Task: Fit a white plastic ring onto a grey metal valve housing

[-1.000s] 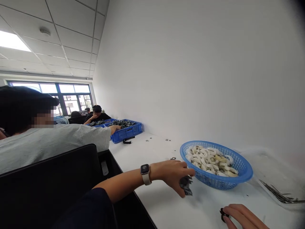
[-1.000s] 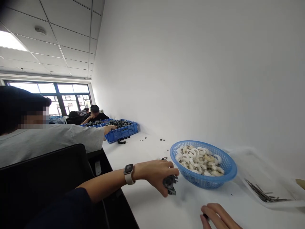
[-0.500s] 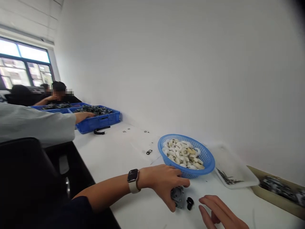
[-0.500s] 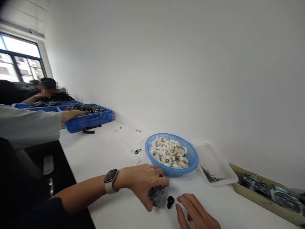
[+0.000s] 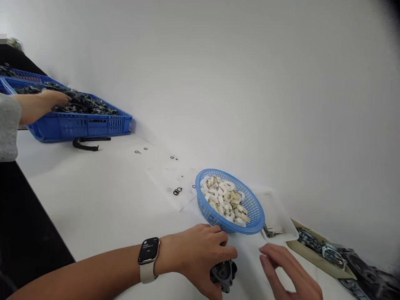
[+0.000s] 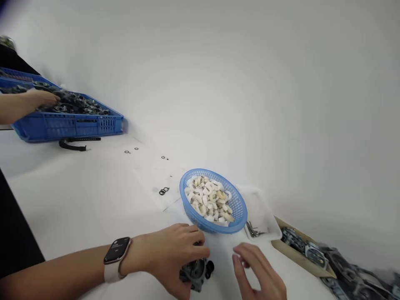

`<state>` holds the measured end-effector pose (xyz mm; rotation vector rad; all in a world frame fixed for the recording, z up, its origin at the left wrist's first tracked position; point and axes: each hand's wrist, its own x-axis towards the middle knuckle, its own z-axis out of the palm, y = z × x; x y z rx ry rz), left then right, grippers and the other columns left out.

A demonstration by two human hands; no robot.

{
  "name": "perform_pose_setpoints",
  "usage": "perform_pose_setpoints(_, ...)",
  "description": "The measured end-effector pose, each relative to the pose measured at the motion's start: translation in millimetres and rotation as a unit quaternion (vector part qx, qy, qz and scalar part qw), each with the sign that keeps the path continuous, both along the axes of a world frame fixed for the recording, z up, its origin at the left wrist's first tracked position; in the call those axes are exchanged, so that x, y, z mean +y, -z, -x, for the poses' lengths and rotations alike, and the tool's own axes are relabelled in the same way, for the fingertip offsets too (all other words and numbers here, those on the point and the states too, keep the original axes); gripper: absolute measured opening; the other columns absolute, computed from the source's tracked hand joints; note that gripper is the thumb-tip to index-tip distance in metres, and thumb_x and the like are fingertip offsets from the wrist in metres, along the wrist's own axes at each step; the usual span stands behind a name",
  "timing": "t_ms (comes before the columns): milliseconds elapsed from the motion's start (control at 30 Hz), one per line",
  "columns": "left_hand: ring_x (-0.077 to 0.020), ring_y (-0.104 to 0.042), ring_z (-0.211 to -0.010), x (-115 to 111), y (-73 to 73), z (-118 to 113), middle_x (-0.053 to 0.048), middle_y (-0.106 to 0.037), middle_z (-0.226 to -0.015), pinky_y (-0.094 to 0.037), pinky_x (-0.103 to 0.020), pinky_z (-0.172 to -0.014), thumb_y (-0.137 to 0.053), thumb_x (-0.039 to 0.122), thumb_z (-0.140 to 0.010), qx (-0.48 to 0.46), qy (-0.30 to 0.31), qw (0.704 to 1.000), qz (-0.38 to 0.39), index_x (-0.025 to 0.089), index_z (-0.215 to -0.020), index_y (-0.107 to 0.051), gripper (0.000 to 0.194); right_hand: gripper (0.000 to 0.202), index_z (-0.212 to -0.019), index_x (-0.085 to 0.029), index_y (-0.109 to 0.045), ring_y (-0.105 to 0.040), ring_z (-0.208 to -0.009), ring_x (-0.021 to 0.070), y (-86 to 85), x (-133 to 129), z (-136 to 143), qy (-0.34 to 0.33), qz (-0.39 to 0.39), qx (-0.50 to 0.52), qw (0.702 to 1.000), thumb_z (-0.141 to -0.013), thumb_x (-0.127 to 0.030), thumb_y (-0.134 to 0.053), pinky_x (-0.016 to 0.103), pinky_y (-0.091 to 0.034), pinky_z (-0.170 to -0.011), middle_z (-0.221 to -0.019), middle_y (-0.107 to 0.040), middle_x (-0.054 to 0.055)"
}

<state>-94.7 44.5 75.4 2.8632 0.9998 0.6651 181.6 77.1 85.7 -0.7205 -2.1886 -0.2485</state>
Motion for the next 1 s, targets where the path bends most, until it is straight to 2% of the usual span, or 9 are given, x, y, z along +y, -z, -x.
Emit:
perform_pose_setpoints(100,-0.0198,-0.054,-0.074,0,5.4,-2,-0.002,-0.056,-0.09,-0.039,-0.031,-0.055,-0.071,0.066,-0.073,0.0,-0.01,1.0,-0.02,0.023,-0.106,-0.056,0.056,0.007,-0.103,-0.025,-0.066,-0.069,-0.088,0.0212,-38.6,23,29,-0.006,0.038,-0.038,0.999,-0.099,-0.026,-0.06,0.032,-0.056,-0.074,-0.1,-0.072,0.006)
perform_pose_setpoints(200,-0.0207,-0.056,-0.073,1,8.7,-3,-0.001,-0.057,-0.087,-0.039,-0.033,-0.055,-0.068,0.068,-0.075,-0.01,-0.029,0.999,-0.032,0.023,-0.103,-0.056,0.055,0.02,-0.105,-0.024,-0.067,-0.068,-0.101,0.0248,-63.1,56,61,0.041,0.184,-0.171,0.967,-0.104,-0.031,-0.048,0.04,-0.055,-0.086,-0.106,-0.073,0.007)
perform_pose_setpoints(300,-0.0209,-0.057,-0.07,2,10.2,-2,0.0,-0.059,-0.083,-0.039,-0.034,-0.056,-0.064,0.078,-0.074,-0.019,-0.041,0.999,-0.028,0.024,-0.099,-0.056,0.06,0.019,-0.113,-0.026,-0.07,-0.065,-0.111,0.0245,-67.4,87,83,0.04,0.247,-0.252,0.935,-0.096,-0.024,-0.06,0.042,-0.053,-0.096,-0.116,-0.073,0.005)
perform_pose_setpoints(433,-0.02,-0.056,-0.061,4,7.6,-1,0.001,-0.059,-0.075,-0.034,-0.034,-0.052,-0.063,0.082,-0.073,-0.017,-0.05,0.998,-0.022,0.024,-0.093,-0.055,0.062,0.021,-0.111,-0.019,-0.069,-0.067,-0.103,0.0216,-61.9,106,93,0.039,0.288,-0.317,0.903,-0.098,-0.035,-0.066,0.043,-0.056,-0.093,-0.113,-0.07,0.006)
perform_pose_setpoints(600,-0.0199,-0.054,-0.055,1,3.3,2,0.002,-0.058,-0.068,-0.031,-0.034,-0.049,-0.065,0.086,-0.066,-0.014,-0.045,0.999,-0.019,0.024,-0.091,-0.055,0.067,0.022,-0.11,-0.021,-0.069,-0.067,-0.1,0.0192,-60.7,107,89,0.052,0.292,-0.323,0.899,-0.103,-0.039,-0.059,0.039,-0.057,-0.092,-0.117,-0.069,0.007)
perform_pose_setpoints(800,-0.022,-0.058,-0.057,2,6.2,2,-0.003,-0.064,-0.072,-0.035,-0.032,-0.051,-0.069,0.079,-0.067,-0.006,-0.036,0.999,0.008,0.022,-0.096,-0.059,0.064,0.015,-0.099,-0.019,-0.071,-0.067,-0.089,0.019,-70.9,103,87,0.069,0.273,-0.292,0.914,-0.097,-0.033,-0.064,0.036,-0.056,-0.082,-0.095,-0.072,0.003)
perform_pose_setpoints(900,-0.0242,-0.06,-0.059,4,4.1,4,-0.004,-0.065,-0.073,-0.039,-0.034,-0.053,-0.07,0.077,-0.066,-0.009,-0.033,0.999,0.033,0.021,-0.096,-0.062,0.064,0.012,-0.1,-0.022,-0.071,-0.068,-0.088,0.0215,-86.4,87,82,0.083,0.235,-0.245,0.937,-0.095,-0.028,-0.062,0.035,-0.054,-0.078,-0.094,-0.073,0.004)
perform_pose_setpoints(1000,-0.0254,-0.062,-0.059,6,-3.4,11,-0.004,-0.066,-0.071,-0.041,-0.035,-0.052,-0.069,0.083,-0.064,-0.013,-0.038,0.996,0.081,0.021,-0.091,-0.064,0.068,0.015,-0.106,-0.023,-0.068,-0.067,-0.089,0.0223,-97.1,51,73,0.078,0.186,-0.196,0.96,-0.097,-0.032,-0.061,0.035,-0.052,-0.077,-0.097,-0.071,0.005)
